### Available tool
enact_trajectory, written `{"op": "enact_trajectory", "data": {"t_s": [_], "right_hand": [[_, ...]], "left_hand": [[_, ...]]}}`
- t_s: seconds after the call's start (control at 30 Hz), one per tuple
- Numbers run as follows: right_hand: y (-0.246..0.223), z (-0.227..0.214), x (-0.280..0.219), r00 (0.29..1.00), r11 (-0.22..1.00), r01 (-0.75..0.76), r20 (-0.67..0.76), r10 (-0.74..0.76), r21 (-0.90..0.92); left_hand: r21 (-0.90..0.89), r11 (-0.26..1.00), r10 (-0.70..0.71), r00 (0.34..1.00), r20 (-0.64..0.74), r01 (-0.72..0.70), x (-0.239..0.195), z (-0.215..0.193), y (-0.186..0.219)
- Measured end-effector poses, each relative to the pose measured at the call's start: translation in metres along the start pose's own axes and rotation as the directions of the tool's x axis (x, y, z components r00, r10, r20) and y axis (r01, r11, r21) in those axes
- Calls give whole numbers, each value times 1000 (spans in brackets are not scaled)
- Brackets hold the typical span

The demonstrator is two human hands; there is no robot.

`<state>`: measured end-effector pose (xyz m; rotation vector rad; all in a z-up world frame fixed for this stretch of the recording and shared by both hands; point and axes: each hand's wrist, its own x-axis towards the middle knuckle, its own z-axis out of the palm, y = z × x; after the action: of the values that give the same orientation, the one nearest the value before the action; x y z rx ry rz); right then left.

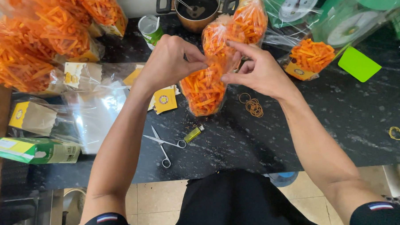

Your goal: The person fills clear plastic bags with shredded orange food items and secures each bag with a rubber band. The person repeatedly picks up bags, twists the tops, and applies rubber bands to seal them, placing the finished bags on the counter.

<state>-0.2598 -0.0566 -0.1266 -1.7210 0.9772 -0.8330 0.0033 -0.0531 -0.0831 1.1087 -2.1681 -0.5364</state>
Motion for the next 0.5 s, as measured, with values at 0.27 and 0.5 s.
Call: {"op": "enact_trajectory", "data": {"t_s": [0.27,0.5], "right_hand": [[9,27,17,996,949,79,-17,-88,-304],[4,19,19,947,901,303,-4,-320,-310]], "left_hand": [[-41,991,124,992,-36,-125,10,12,11],[47,997,58,998,9,-58,-5,-12,7]]}}
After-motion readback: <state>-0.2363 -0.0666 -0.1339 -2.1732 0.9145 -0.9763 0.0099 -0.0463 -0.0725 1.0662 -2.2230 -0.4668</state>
